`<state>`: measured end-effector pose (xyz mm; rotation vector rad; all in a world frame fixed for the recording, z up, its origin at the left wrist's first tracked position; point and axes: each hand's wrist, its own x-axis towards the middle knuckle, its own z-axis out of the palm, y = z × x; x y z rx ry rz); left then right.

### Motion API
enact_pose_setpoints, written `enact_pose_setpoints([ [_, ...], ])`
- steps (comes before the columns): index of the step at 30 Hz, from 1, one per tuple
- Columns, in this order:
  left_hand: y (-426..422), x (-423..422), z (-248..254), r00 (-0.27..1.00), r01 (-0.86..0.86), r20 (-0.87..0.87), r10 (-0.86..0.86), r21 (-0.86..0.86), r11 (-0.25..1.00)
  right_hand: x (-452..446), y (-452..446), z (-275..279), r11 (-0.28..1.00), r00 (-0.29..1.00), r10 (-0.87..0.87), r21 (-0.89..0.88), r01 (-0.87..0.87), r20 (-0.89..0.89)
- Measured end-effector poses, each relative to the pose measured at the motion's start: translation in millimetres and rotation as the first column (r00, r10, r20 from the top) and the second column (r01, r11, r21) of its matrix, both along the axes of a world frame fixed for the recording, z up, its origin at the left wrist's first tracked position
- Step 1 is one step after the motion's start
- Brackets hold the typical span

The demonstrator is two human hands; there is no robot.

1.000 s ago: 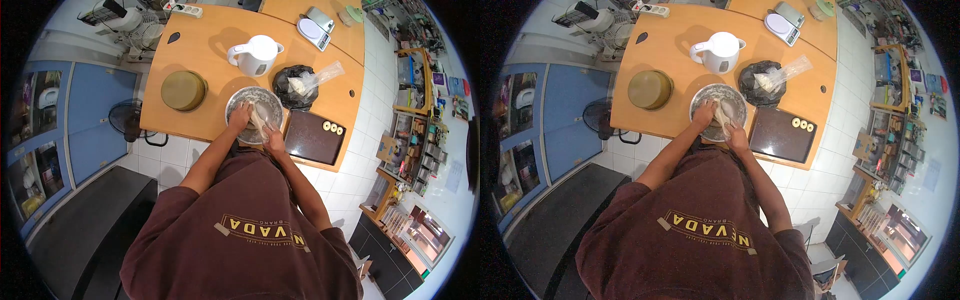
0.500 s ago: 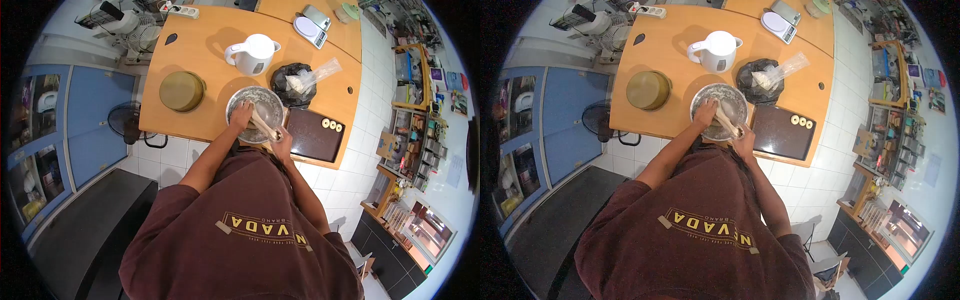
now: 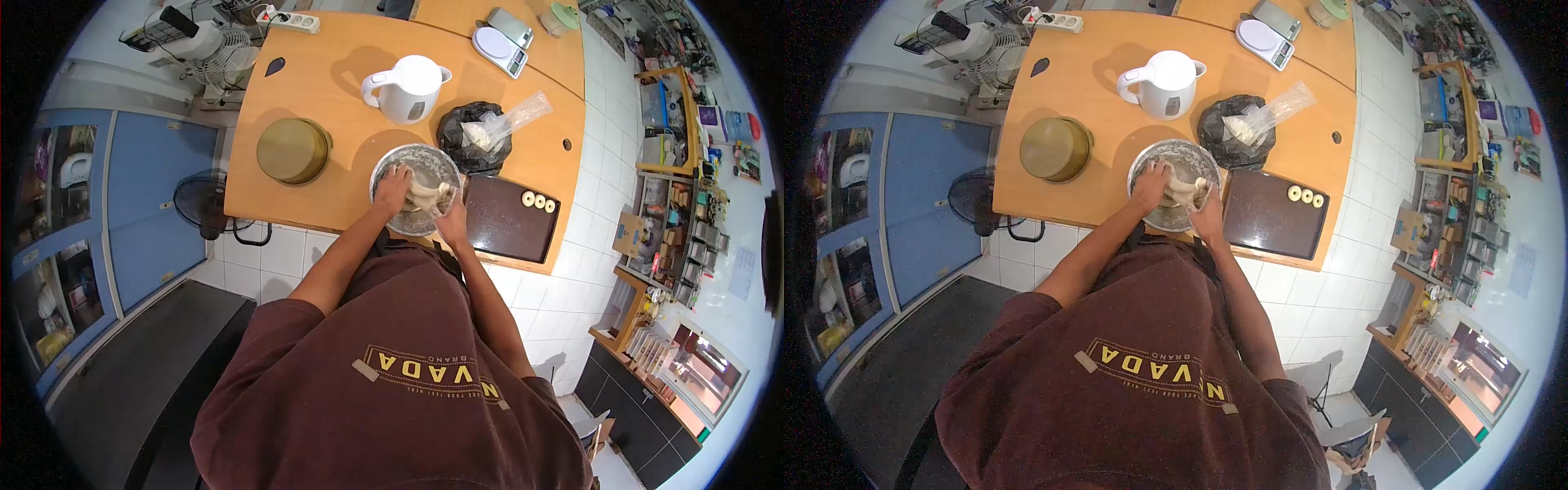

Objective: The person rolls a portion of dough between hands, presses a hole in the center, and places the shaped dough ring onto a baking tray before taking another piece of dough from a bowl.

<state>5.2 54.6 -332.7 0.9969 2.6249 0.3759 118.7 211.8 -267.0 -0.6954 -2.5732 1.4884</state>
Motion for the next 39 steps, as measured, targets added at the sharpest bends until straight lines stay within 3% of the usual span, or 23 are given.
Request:
enact_pose_setpoints([
  [5, 0.6, 1.4, 11.7, 1.0, 0.001, -0.01, -0.002, -0.041, 0.999, -14.1, 1.4, 19.3, 0.988, 0.989, -0.014, 0.153, -0.009, 0.15],
  [8, 0.6, 1.2, 8.7, 1.0, -0.008, 0.001, 0.008, -0.009, 1.0, -16.0, 6.3, -5.0, 0.974, 0.996, 0.006, 0.225, -0.025, 0.084],
  [11, 0.4, -0.9, 15.4, 0.999, 0.0, 0.052, 0.001, -0.025, 1.0, -20.3, 7.1, -8.4, 0.985, 0.993, -0.017, 0.174, -0.003, 0.118],
  [17, 3.1, 4.4, 5.8, 1.0, -0.022, -0.002, 0.022, -0.01, 1.0, -15.5, 1.1, 13.6, 0.991, 0.985, 0.023, 0.123, -0.045, 0.17],
  [20, 7.8, 3.6, 25.6, 0.998, -0.048, 0.037, 0.051, -0.075, 0.996, -0.3, -3.9, 17.8, 1.0, 0.992, -0.003, 0.027, -0.001, 0.123],
  [23, 6.4, 8.4, -11.9, 0.987, -0.049, -0.156, 0.05, 0.009, 0.999, 12.9, -3.2, 29.2, 0.998, 0.982, -0.041, -0.029, 0.047, 0.183],
  [26, 8.1, 5.7, -2.7, 0.996, -0.049, -0.08, 0.048, -0.015, 0.999, 27.9, 3.0, 17.3, 0.99, 0.999, -0.044, -0.132, 0.046, 0.017],
  [29, 5.6, 7.0, -4.3, 0.992, -0.04, -0.12, 0.045, 0.041, 0.998, 30.7, 2.1, 36.9, 0.968, 0.997, -0.047, -0.243, 0.059, 0.054],
  [32, 6.5, 1.0, 56.2, 0.994, -0.042, 0.097, 0.049, -0.073, 0.996, 35.6, 7.1, 37.3, 0.984, 0.989, -0.017, -0.171, 0.043, 0.15],
  [35, 2.8, 0.0, 33.4, 0.999, -0.015, 0.042, 0.015, 0.015, 1.0, 40.1, 9.6, 45.2, 0.981, 0.986, 0.015, -0.195, 0.018, 0.168],
  [38, 1.4, 3.2, -4.8, 0.995, -0.006, -0.102, 0.01, 0.039, 0.999, 49.6, 13.1, 45.4, 0.946, 0.988, -0.025, -0.316, 0.073, 0.153],
  [39, 1.7, 1.2, -2.7, 0.998, -0.025, -0.051, 0.027, 0.025, 0.999, 54.0, 16.0, 56.6, 0.833, 0.975, -0.091, -0.521, 0.187, 0.205],
])
